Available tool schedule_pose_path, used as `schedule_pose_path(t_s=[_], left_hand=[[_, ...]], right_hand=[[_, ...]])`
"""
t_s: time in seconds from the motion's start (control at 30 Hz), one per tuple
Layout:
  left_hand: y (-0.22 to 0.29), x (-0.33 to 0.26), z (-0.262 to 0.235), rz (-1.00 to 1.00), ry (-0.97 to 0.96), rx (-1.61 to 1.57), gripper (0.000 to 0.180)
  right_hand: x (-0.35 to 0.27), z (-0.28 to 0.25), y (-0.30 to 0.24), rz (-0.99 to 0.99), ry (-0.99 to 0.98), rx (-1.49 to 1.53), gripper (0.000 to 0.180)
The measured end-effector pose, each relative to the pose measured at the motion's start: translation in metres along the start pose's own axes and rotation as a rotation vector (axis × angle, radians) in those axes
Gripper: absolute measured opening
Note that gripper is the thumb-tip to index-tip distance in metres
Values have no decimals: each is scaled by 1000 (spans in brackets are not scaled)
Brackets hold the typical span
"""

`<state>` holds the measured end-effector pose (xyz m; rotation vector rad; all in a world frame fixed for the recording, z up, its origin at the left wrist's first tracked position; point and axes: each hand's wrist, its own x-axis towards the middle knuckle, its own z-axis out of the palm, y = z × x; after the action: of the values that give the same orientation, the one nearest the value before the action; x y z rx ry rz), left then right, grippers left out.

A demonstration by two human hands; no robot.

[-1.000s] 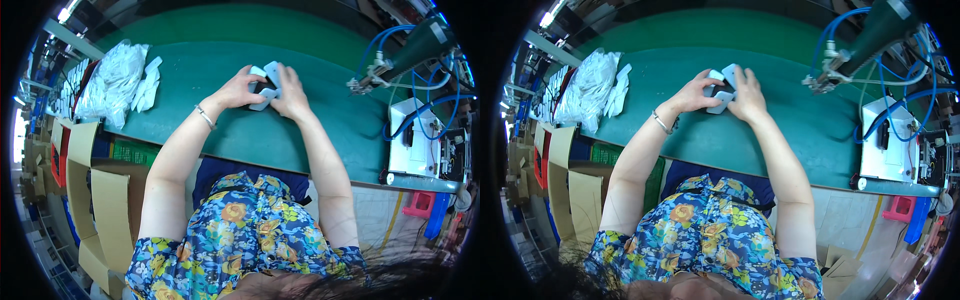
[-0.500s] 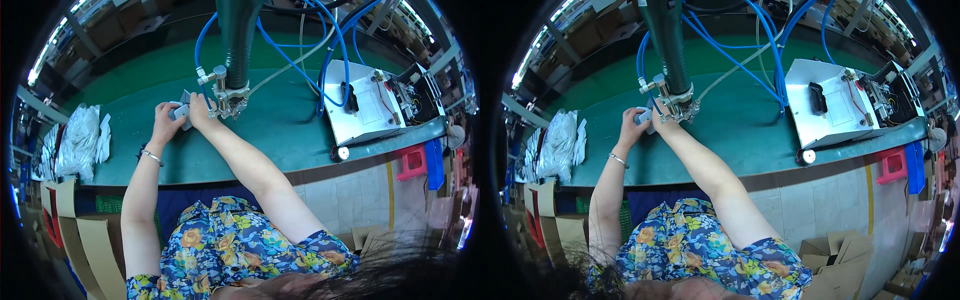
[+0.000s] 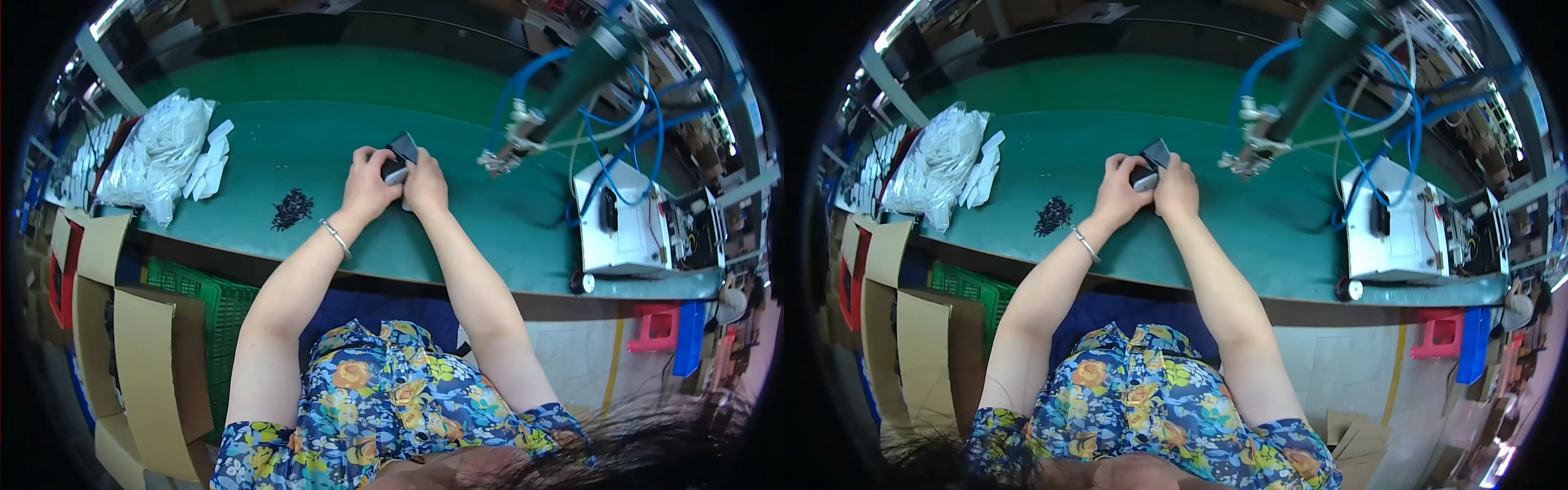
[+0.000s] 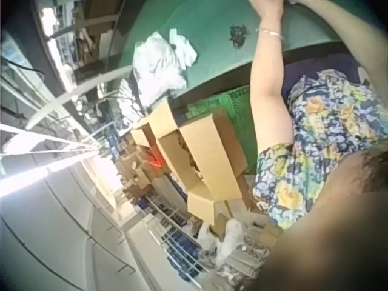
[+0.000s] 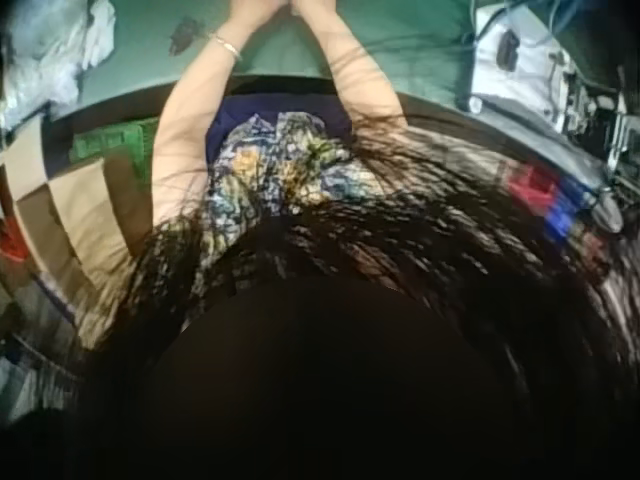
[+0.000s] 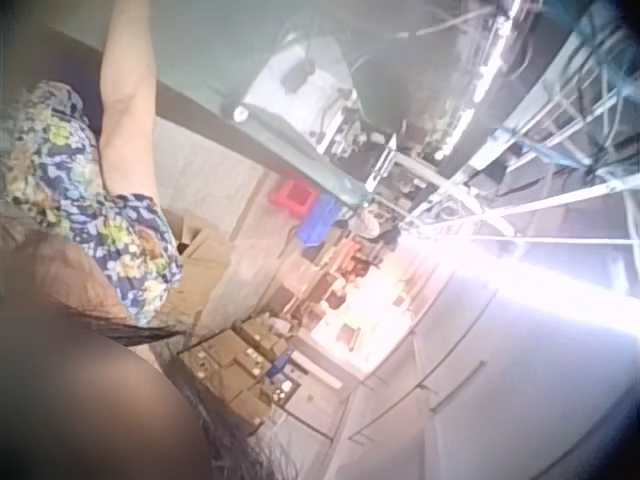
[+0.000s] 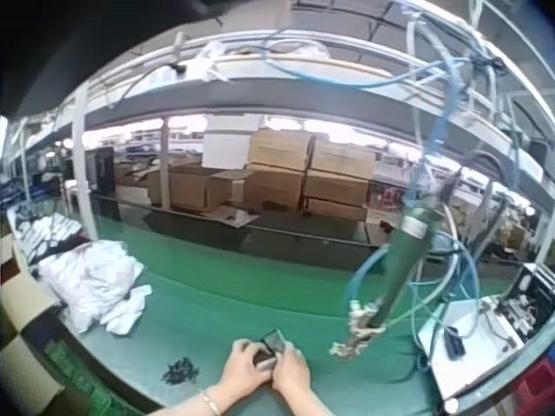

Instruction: The person assembles small electronic devices at a factory workstation. They pick up white plastic casings and black circuit board modules, insert small black components into the casings, and use a pneumatic screwdriver to fasten the parts together. The person places the finished units on a cardboard sheet on the table.

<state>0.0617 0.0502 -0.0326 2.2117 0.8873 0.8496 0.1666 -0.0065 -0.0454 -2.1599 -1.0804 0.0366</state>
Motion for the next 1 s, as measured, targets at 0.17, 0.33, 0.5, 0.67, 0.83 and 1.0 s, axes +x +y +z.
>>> schedule_pose_path(t_s=[0.17,0.33,0.5,0.67,0.83,1.0], left_hand=[[-4,-4,-27,-44,27,-301,51],[3,-29,-78,-527,-264,-1341,47],[-24,-86,-151,-685,-311,-1651,51],[-31,-123,-226,-844,-112,-1527,56],[-51,-146,-282,-827,-85,-1603,54],[-61,-181,-256,-832,-4,-1573,57]], right_hand=[[-18,-3,2,-30,52,103,38],[-32,-7,36,196,-31,435,35],[-43,-21,13,615,-509,1031,40],[-49,-17,-48,713,-821,1320,37],[-84,9,-117,873,-997,1408,39],[-94,31,-132,747,-1260,1342,43]])
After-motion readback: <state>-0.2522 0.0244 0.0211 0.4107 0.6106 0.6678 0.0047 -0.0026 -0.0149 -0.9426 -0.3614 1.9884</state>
